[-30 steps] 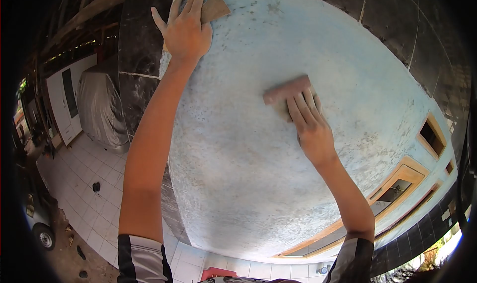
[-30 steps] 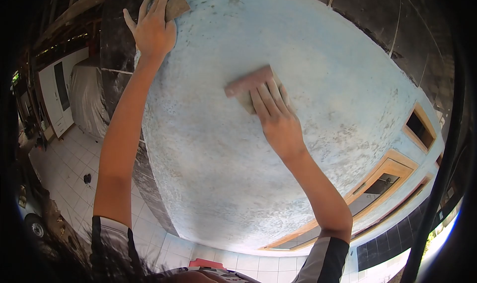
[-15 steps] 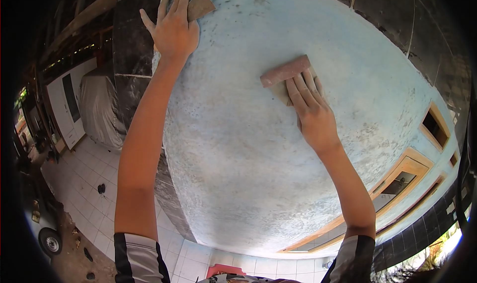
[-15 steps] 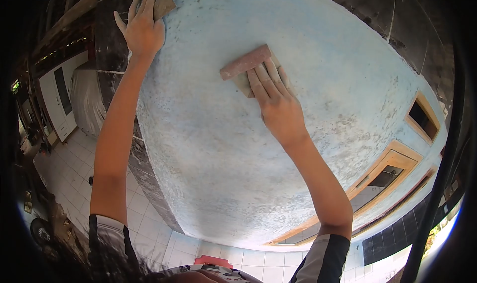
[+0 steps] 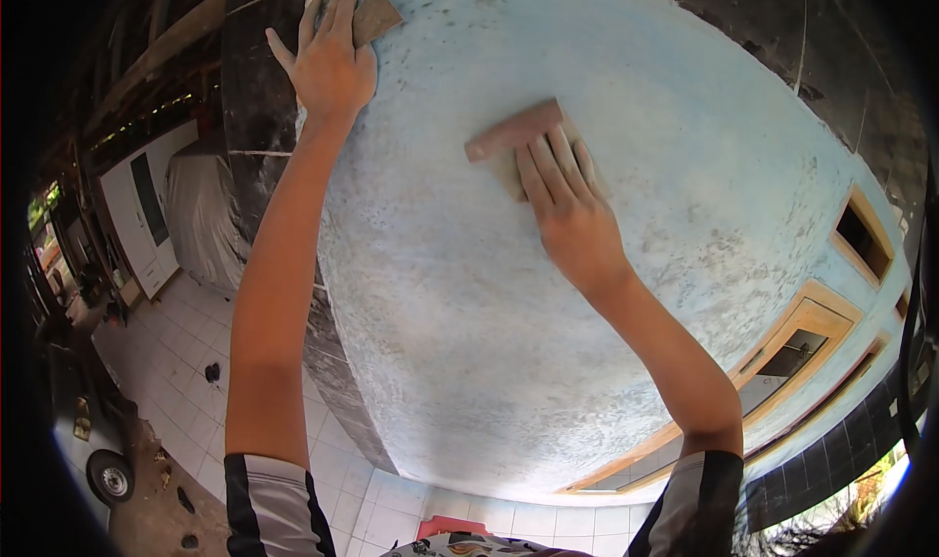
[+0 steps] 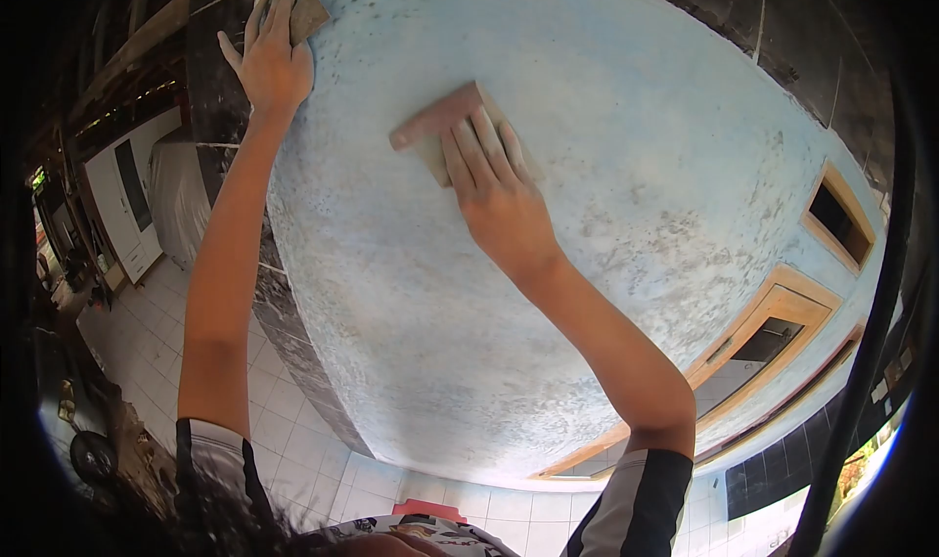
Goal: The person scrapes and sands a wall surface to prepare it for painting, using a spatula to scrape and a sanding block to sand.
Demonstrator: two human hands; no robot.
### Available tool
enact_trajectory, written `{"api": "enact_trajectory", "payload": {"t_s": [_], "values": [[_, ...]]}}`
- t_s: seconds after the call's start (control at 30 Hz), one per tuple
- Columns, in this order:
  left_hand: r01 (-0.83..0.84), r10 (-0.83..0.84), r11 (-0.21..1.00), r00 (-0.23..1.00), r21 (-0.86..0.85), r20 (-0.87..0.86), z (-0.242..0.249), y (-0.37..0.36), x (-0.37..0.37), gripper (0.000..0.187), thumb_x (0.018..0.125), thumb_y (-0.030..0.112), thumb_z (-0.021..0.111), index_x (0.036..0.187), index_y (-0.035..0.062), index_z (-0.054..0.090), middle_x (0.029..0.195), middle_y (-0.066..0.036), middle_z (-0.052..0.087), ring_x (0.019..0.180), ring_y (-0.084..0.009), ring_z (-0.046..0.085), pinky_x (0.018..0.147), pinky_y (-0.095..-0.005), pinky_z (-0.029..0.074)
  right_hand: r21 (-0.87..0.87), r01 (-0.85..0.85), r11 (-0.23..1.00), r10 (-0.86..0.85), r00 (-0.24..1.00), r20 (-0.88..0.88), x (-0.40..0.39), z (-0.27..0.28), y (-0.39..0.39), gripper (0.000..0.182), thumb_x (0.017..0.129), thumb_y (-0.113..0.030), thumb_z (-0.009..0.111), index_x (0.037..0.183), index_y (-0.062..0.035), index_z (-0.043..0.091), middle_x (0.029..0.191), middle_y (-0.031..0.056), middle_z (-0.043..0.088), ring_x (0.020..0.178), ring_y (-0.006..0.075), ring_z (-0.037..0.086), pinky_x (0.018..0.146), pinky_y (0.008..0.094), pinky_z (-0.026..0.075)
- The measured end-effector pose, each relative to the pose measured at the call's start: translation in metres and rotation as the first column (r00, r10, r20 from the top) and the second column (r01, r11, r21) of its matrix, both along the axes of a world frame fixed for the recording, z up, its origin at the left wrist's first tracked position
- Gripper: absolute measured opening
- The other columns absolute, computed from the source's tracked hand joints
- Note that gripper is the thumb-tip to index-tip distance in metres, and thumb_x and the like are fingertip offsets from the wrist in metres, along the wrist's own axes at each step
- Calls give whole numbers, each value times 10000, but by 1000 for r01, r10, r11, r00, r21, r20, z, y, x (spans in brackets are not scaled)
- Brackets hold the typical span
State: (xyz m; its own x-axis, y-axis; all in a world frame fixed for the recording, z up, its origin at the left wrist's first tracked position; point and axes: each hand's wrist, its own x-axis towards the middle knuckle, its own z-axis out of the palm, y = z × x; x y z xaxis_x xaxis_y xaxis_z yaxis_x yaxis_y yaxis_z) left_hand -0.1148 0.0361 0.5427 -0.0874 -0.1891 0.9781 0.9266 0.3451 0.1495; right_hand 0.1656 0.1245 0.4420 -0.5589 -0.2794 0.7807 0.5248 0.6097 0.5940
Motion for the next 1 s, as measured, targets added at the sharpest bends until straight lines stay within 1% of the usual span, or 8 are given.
{"api": "enact_trajectory", "payload": {"t_s": [0.13, 0.23, 0.3, 0.37, 0.4, 0.47, 0.87, 1.0], "values": [[30, -30, 1000, 1000, -9, -8, 2, 2, -7, 778, 810, -52, 580, 1544, 172, 455, 1490, -101, 547, 1455, -285, 411, 1247, -631, 38, 4, -77, 997, 77, 997, 8, -1, 30, 11, 474, 852, -25, 679, 1319, 32, 614, 1367, 152, 629, 1342, 337, 554, 1111, 429, 477], [-217, 224, 972, 971, 87, -84, 0, 11, -13, 648, 905, 12, 561, 1532, 148, 471, 1374, -145, 630, 1311, -309, 558, 1188, -590, 279, 83, -236, 968, 249, 946, -210, -43, 91, 15, 473, 874, -31, 671, 1341, 13, 604, 1383, 148, 624, 1353, 338, 544, 1087, 433, 500], [-21, 35, 997, 981, 77, -192, -4, 17, -35, 920, 756, 39, 548, 1601, 346, 354, 1579, 136, 467, 1449, -215, 437, 1198, -725, 60, 91, -281, 955, 295, 921, -254, -73, 119, 9, 475, 901, -33, 661, 1368, 9, 585, 1414, 154, 606, 1375, 352, 520, 1075, 449, 511], [-38, 48, 998, 983, 57, -177, -6, 18, -37, 925, 755, 38, 543, 1603, 351, 347, 1585, 133, 460, 1452, -219, 433, 1197, -727, 57, 40, 268, 963, -241, 916, -321, -95, 130, 5, 775, 971, -642, 519, 1514, -91, 464, 1569, 196, 439, 1507, 359, 330, 1257, 426, 233], [-51, 59, 997, 984, 50, -168, -4, 17, -36, 930, 754, 38, 537, 1606, 355, 341, 1591, 130, 453, 1455, -223, 429, 1196, -730, 54, 30, 264, 964, -240, 914, -326, -103, 118, -1, 775, 971, -642, 519, 1514, -91, 464, 1569, 196, 439, 1507, 359, 330, 1257, 426, 233], [-30, 39, 998, 984, 56, -172, -4, 17, -35, 931, 753, 37, 535, 1605, 358, 340, 1592, 129, 452, 1457, -220, 426, 1196, -729, 52, 51, -87, 995, 99, 939, -328, -113, 74, -8, 464, 919, -79, 651, 1353, 67, 576, 1417, 194, 595, 1394, 351, 503, 1135, 455, 457], [-59, 62, 998, 990, 28, -123, -8, 15, -42, 908, 761, 72, 566, 1605, 324, 345, 1617, 154, 400, 1453, -207, 421, 1207, -723, 48, 63, 8, 998, 21, 894, -449, -25, 118, 17, 539, 894, 32, 561, 1419, 112, 466, 1485, 262, 500, 1416, 444, 444, 1201, 528, 347], [-29, 36, 998, 990, 57, -135, -8, 16, -40, 957, 741, 32, 531, 1615, 359, 320, 1570, 104, 484, 1459, -207, 424, 1203, -722, 41, 112, 5, 994, -10, 999, 41, -37, 13, 7, 485, 874, -25, 619, 1351, 61, 597, 1419, 202, 596, 1405, 359, 500, 1226, 521, 340]]}}
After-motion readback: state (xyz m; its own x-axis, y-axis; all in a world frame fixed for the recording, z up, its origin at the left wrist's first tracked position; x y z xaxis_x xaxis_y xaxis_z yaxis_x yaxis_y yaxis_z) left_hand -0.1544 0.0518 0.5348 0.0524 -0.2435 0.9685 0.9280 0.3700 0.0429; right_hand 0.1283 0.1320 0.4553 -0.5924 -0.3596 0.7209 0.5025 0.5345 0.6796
